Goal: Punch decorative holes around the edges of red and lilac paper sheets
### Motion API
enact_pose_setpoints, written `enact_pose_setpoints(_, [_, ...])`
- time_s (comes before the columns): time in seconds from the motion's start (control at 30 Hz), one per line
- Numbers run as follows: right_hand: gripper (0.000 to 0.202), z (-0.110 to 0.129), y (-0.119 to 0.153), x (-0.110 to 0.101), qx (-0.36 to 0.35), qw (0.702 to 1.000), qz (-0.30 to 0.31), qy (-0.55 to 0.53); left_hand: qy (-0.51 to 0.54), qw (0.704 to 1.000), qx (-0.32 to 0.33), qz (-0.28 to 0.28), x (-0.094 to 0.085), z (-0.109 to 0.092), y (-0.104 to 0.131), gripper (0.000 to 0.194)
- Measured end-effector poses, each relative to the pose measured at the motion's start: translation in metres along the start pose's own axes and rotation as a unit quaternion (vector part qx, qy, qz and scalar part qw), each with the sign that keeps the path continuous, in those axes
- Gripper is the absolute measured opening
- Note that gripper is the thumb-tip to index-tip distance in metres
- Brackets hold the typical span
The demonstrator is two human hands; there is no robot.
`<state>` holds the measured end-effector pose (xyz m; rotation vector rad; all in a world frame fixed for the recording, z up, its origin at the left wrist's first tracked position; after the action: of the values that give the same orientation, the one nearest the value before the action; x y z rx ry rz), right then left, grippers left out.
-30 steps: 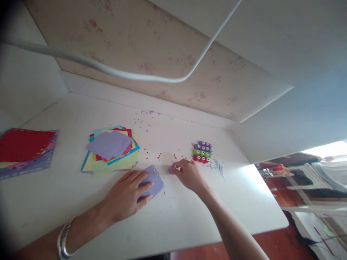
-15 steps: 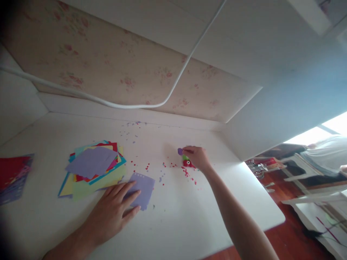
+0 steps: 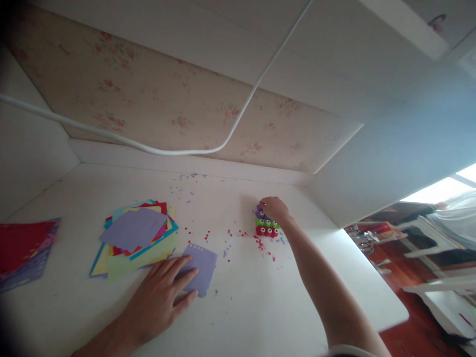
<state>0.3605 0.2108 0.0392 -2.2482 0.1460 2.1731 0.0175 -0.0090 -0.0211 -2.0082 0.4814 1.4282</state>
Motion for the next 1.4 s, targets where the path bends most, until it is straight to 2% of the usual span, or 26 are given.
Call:
enact_pose_setpoints(0.17, [0.037,0.003,0.008,-0.007,0.010,0.999,-0.030,-0.011,0.002,1.000,0.002,0.001,-0.001,0.001,0.000,0.038])
enact_pose_setpoints(0.27, [0.035,0.014,0.033,-0.011,0.005,0.992,-0.075,-0.103,0.004,1.000,-0.002,0.001,-0.004,0.000,0.000,0.037])
enact_pose_setpoints(0.33, [0.033,0.031,0.060,-0.006,-0.006,0.965,-0.089,-0.245,0.007,1.000,-0.007,-0.004,-0.005,-0.002,-0.001,0.036])
enact_pose_setpoints(0.43, [0.040,0.068,0.106,0.018,0.023,0.894,-0.034,-0.446,0.017,1.000,-0.013,-0.023,-0.007,-0.005,-0.003,0.031])
enact_pose_setpoints(0.5, [0.041,0.095,0.132,0.039,0.032,0.849,0.004,-0.528,0.031,0.998,-0.014,-0.046,-0.008,-0.007,-0.005,0.028])
enact_pose_setpoints(0.57, [0.038,0.118,0.149,0.056,0.033,0.829,0.024,-0.557,0.051,0.996,-0.018,-0.071,-0.010,-0.008,-0.007,0.024])
enact_pose_setpoints(0.67, [0.034,0.135,0.158,0.067,-0.004,0.846,0.015,-0.532,0.079,0.992,-0.029,-0.096,-0.013,-0.007,-0.009,0.021])
enact_pose_setpoints(0.77, [0.033,0.136,0.156,0.068,-0.027,0.860,0.018,-0.509,0.105,0.989,-0.031,-0.097,-0.013,-0.004,-0.008,0.024])
enact_pose_setpoints(0.93, [0.035,0.132,0.151,0.068,-0.016,0.857,0.027,-0.514,0.136,0.986,-0.045,-0.084,-0.009,-0.001,-0.008,0.021])
enact_pose_setpoints(1.4, [0.031,0.131,0.151,0.067,-0.047,0.863,0.057,-0.500,0.180,0.980,-0.059,-0.063,-0.009,0.002,-0.010,0.023])
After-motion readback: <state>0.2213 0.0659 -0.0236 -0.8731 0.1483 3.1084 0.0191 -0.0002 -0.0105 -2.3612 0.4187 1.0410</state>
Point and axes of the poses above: each hand's wrist, its own y-axis away from the middle knuckle, its own x-axis out of the palm, z = x × y, the point moved 1 cm from there along -y, towards the middle knuckle, and after that the axes turned 8 degrees about x, right-handed, at the moved point
